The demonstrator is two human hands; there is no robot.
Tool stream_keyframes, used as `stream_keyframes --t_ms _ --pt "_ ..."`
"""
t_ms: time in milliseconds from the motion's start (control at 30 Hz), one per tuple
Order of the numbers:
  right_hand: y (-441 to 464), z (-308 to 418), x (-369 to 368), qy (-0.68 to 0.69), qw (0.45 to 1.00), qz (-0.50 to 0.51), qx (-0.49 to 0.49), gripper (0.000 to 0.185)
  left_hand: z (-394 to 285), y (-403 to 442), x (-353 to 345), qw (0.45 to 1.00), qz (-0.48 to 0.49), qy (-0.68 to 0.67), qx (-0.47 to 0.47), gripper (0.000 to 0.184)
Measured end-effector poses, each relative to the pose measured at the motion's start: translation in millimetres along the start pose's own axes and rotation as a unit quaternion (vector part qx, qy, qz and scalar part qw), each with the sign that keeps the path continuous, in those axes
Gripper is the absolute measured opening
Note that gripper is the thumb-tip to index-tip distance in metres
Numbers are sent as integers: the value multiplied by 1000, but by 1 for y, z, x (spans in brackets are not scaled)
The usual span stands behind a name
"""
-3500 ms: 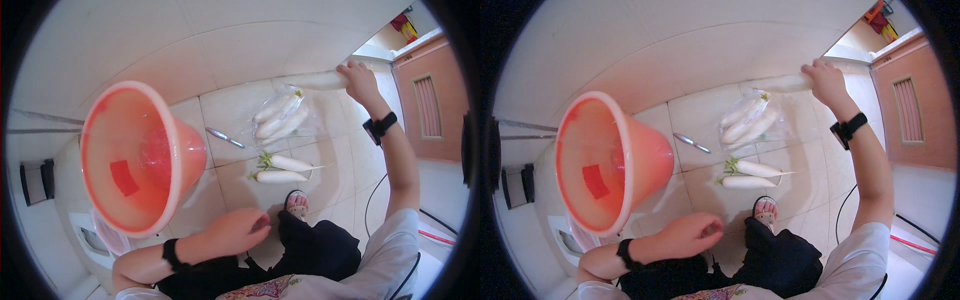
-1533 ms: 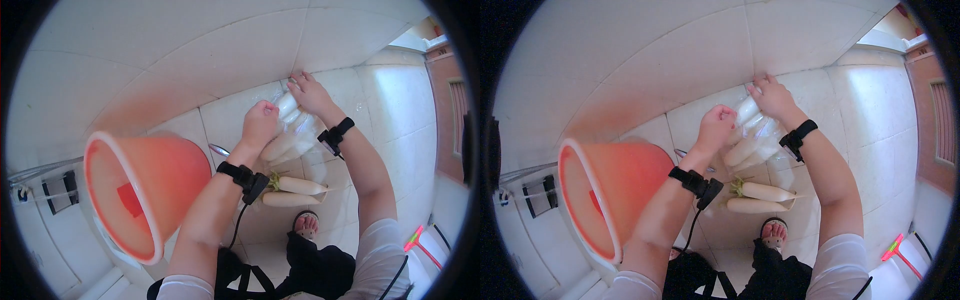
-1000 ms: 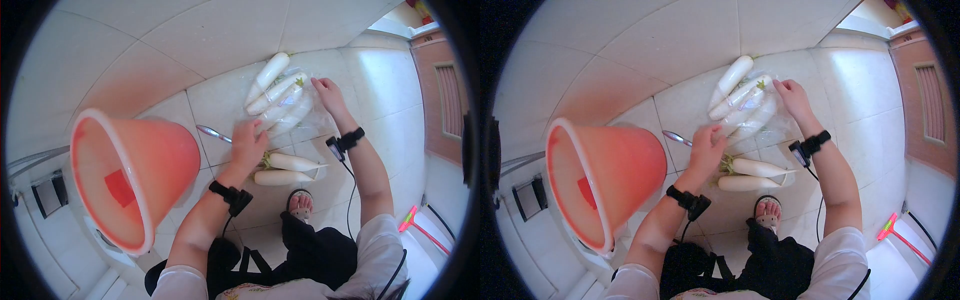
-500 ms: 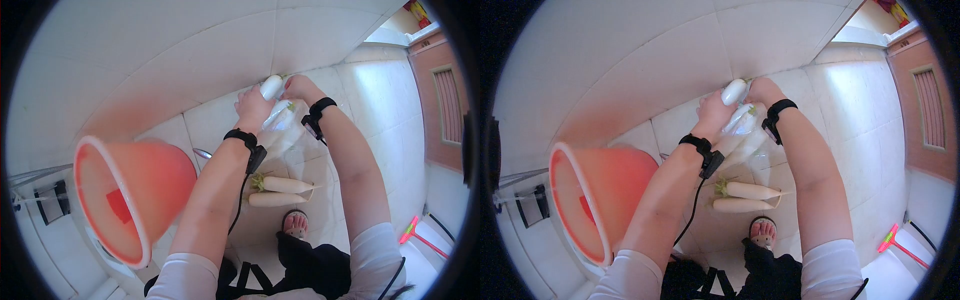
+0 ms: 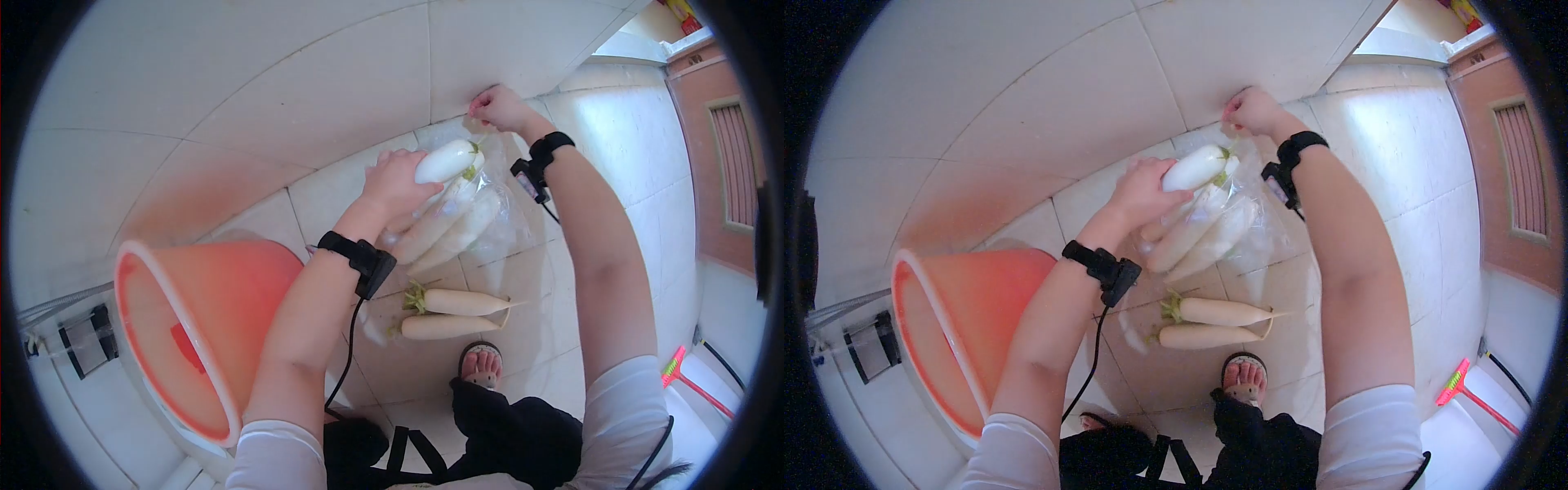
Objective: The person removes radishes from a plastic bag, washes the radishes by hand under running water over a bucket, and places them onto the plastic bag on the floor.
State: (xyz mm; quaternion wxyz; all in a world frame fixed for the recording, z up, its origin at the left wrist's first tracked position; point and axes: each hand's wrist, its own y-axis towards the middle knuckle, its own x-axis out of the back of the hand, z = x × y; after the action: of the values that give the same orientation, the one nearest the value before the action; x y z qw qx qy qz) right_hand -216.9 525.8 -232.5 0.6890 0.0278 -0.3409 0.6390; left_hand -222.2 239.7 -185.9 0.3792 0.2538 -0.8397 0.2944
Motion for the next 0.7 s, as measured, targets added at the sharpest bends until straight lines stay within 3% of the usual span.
stream_keyframes --t_ms 67,200,300,333,400,433,500,533,567,600,700 --pt "-10 12 16 6 999 21 -31 18 17 8 -13 997 45 -60 -7 59" --pt "-40 31 18 -76 996 24 -35 29 24 8 -14 997 31 -57 -34 56" --pt "-71 59 14 -200 948 126 -211 39 21 6 -11 985 88 -148 -1 56" --pt "-71 55 13 -199 948 126 -212 39 20 6 -11 981 88 -170 8 56" --pt "-68 39 10 -108 928 257 -248 33 18 3 -13 977 88 -193 17 57" --pt "-69 31 9 -108 928 256 -248 33 19 2 -17 983 52 -175 8 61" --pt "-75 21 5 97 957 183 -204 29 24 2 -25 988 17 -156 0 66" --pt "-80 19 2 99 956 184 -205 29 27 1 -31 990 -18 -141 -10 70" --pt "-86 19 -4 199 955 125 -180 29 32 -1 -36 991 -53 -125 -18 74" --pt "-93 21 -8 296 941 64 -150 30 31 -4 -30 991 -54 -125 -18 74" --pt "-106 31 -24 354 931 3 -86 29 30 -11 -10 973 29 -231 5 70"
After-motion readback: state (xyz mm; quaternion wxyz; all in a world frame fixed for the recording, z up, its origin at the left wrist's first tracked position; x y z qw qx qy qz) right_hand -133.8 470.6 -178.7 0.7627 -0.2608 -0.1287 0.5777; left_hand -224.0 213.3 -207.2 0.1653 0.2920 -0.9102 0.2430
